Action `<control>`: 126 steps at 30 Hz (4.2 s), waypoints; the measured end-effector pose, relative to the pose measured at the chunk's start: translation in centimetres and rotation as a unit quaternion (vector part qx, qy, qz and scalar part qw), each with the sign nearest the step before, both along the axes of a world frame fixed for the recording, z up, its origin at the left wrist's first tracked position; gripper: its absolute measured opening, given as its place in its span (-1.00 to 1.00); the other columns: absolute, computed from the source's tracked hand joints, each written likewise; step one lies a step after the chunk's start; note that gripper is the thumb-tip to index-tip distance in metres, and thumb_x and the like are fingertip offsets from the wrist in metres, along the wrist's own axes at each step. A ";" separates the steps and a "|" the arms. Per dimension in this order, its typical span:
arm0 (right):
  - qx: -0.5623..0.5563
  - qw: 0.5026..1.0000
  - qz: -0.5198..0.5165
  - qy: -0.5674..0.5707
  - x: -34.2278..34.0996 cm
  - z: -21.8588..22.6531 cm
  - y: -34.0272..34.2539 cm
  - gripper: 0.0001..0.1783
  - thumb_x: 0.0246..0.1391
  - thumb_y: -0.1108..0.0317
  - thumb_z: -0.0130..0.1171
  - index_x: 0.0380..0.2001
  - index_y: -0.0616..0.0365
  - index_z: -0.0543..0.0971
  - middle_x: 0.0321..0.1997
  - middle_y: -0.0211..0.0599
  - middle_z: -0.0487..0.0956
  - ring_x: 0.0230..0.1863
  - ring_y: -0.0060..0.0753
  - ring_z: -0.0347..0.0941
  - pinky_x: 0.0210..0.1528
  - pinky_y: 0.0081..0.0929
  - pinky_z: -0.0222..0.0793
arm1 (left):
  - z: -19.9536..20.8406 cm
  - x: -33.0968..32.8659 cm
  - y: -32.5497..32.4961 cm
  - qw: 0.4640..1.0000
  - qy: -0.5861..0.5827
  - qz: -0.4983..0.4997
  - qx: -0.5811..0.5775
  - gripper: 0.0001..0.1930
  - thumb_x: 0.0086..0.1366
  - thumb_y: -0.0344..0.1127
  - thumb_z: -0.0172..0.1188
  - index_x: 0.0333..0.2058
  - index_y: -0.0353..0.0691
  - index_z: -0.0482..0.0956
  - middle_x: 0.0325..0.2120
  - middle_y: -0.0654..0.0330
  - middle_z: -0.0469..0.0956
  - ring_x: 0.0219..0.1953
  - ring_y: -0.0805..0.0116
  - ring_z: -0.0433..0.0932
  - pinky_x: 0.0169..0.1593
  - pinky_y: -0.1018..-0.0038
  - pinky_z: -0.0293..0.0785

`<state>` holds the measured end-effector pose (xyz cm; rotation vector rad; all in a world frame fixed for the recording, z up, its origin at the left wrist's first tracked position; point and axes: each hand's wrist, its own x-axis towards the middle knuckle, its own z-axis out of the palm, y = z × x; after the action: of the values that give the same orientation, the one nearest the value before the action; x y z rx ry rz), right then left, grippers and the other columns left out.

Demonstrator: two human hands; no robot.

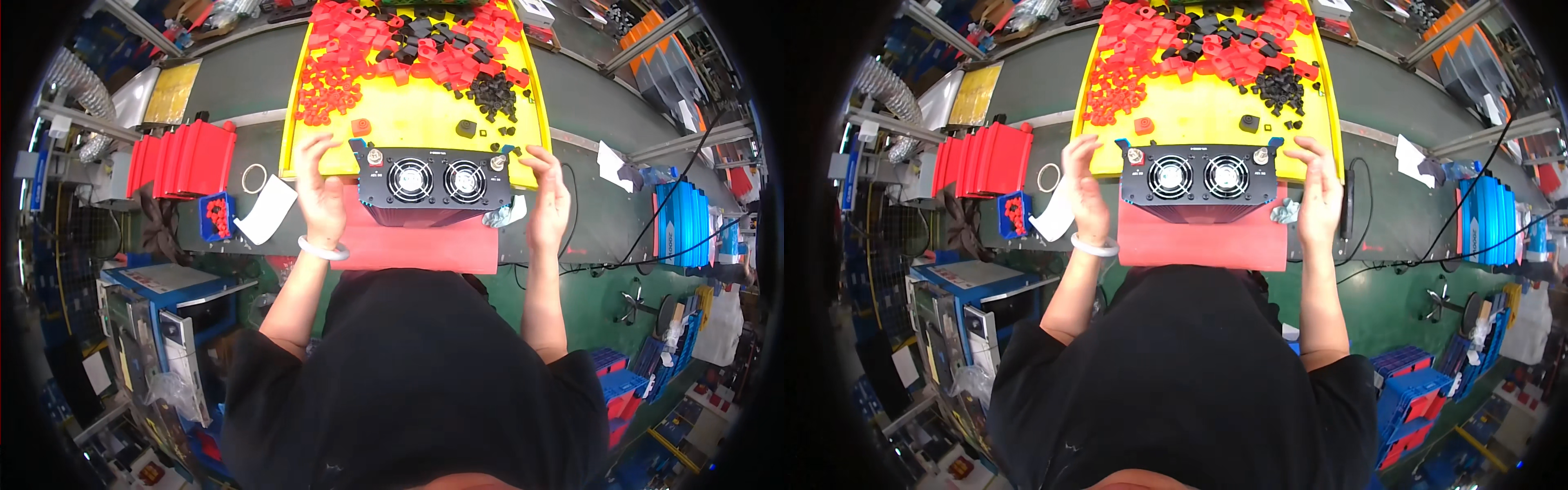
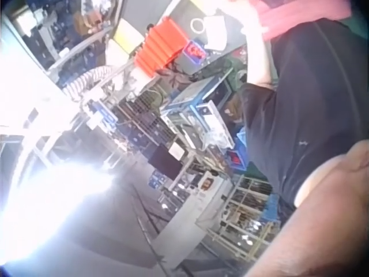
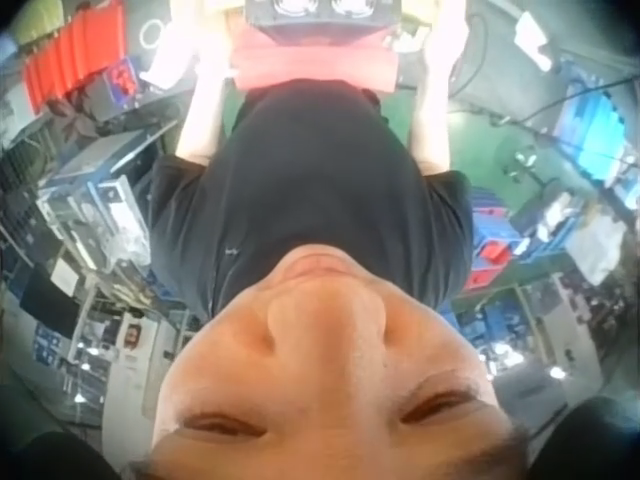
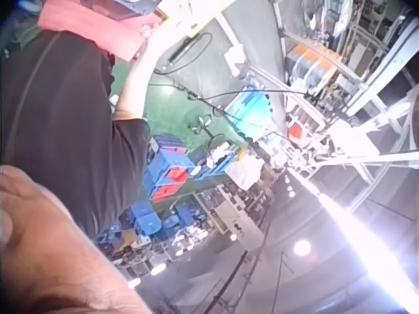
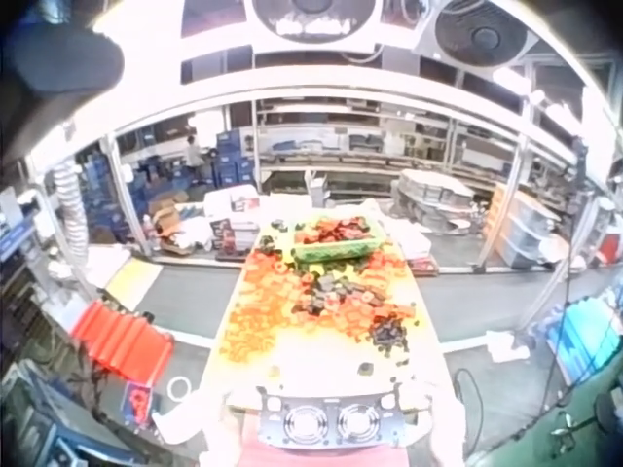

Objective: The person assembles an electronic device by fitting a fan module into a blue metal housing, installing protective plastic caps, and securing components with an electric screwdriver.

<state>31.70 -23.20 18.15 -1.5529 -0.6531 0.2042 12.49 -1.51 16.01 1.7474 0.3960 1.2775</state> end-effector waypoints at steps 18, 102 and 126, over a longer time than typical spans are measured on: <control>0.000 0.996 0.019 -0.085 -0.5 -0.2 1.1 -0.75 0.21 0.31 -0.10 -0.28 0.21 0.55 -0.05 -0.24 0.42 0.07 -0.34 0.29 0.18 -0.39 0.09 | 2.2 1.7 0.3 0.992 0.117 -0.034 0.037 -0.64 -0.20 -0.46 0.42 -0.34 -0.23 0.54 -0.16 0.15 0.42 -0.04 0.25 0.40 0.06 0.36 0.29; 0.009 0.998 0.028 -0.057 1.0 -0.1 1.5 -0.63 0.25 0.23 -0.16 -0.28 0.22 0.60 -0.07 -0.29 0.41 0.02 -0.38 0.29 0.11 -0.46 0.12 | 2.2 1.5 3.0 0.982 0.146 -0.103 -0.054 -0.03 -0.21 -0.43 0.41 0.22 -0.18 0.07 0.08 0.04 0.27 0.18 0.21 0.19 0.24 0.31 0.08; -0.004 0.999 0.016 0.031 5.5 -3.5 2.3 -0.64 0.26 0.19 -0.16 -0.26 0.24 0.52 -0.02 -0.22 0.45 0.05 -0.40 0.34 0.12 -0.39 0.21 | -9.8 3.2 10.1 0.947 0.320 0.027 0.006 -0.63 0.02 -0.38 0.27 -0.14 -0.29 0.51 -0.19 0.06 0.51 -0.11 0.20 0.48 -0.03 0.44 0.39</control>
<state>37.16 -20.87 14.65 -1.5387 -0.6285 0.2785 15.72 8.58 6.21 2.1499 0.8059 0.7138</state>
